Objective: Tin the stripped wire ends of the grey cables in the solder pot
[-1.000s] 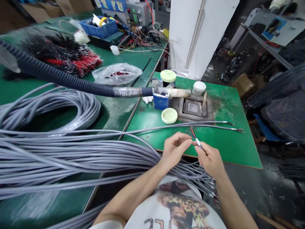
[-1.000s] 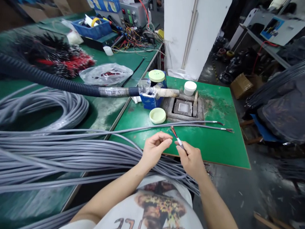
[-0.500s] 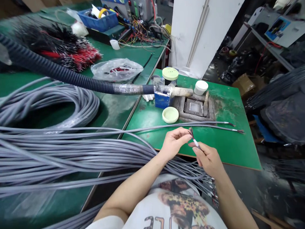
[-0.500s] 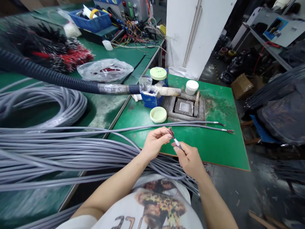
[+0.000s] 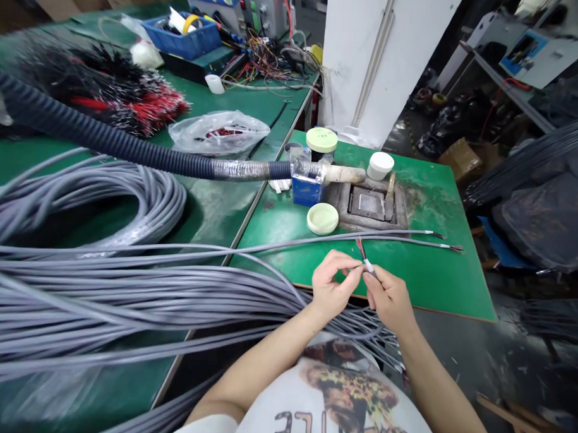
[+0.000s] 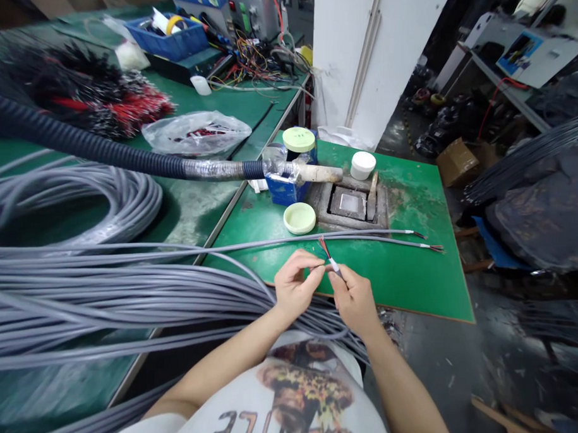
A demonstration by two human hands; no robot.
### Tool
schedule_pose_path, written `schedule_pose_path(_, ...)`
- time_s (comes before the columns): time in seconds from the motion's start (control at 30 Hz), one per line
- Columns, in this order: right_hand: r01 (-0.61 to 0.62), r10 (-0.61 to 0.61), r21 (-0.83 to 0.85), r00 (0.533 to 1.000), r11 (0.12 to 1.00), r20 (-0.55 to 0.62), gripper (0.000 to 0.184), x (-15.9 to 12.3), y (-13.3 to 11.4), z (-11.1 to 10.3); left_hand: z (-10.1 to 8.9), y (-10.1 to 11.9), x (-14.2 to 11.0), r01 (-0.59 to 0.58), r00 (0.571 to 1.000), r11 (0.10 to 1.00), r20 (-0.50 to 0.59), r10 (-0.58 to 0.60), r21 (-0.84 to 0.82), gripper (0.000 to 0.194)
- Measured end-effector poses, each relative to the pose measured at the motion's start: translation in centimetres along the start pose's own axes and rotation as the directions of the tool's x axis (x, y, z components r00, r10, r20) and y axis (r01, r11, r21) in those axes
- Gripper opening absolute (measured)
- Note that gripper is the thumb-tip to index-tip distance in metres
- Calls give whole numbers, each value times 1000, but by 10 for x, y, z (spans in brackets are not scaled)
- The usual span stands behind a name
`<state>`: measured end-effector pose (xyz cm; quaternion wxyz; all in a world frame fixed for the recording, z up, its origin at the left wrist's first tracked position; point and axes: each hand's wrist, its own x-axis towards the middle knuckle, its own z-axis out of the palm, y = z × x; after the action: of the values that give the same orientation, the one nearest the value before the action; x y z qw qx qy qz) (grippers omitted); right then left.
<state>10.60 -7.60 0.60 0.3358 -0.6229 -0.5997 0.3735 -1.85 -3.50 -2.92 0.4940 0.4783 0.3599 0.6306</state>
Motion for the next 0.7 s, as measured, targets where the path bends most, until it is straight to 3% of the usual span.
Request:
schedule_pose_path(0.07, 49, -50, -109, 999, 993, -11, 31, 1, 0, 0, -3, 5, 5, -86, 996, 991, 40, 82, 102, 5)
schedule_pose_path(0.17, 104, -112, -281, 994, 954, -13, 30, 3, 2, 1, -4, 10, 13, -69, 997, 984, 54, 61, 165, 7)
schedule_pose_path(0.3, 130, -151, -403, 988, 906, -20, 31, 4, 6, 3, -5, 12, 17, 79, 996, 992, 37, -84, 101, 7)
schedule_pose_path(0.47, 149, -180, -468, 983, 871, -24, 33, 1, 7, 3, -7, 10, 16, 283, 959, 956, 46, -280, -76, 8)
schedule_pose_path(0.7, 177, -224, -550, 974, 816, -19, 34, 0, 4, 4, -8, 11, 17, 412, 911, 885, 67, -407, -218, 14)
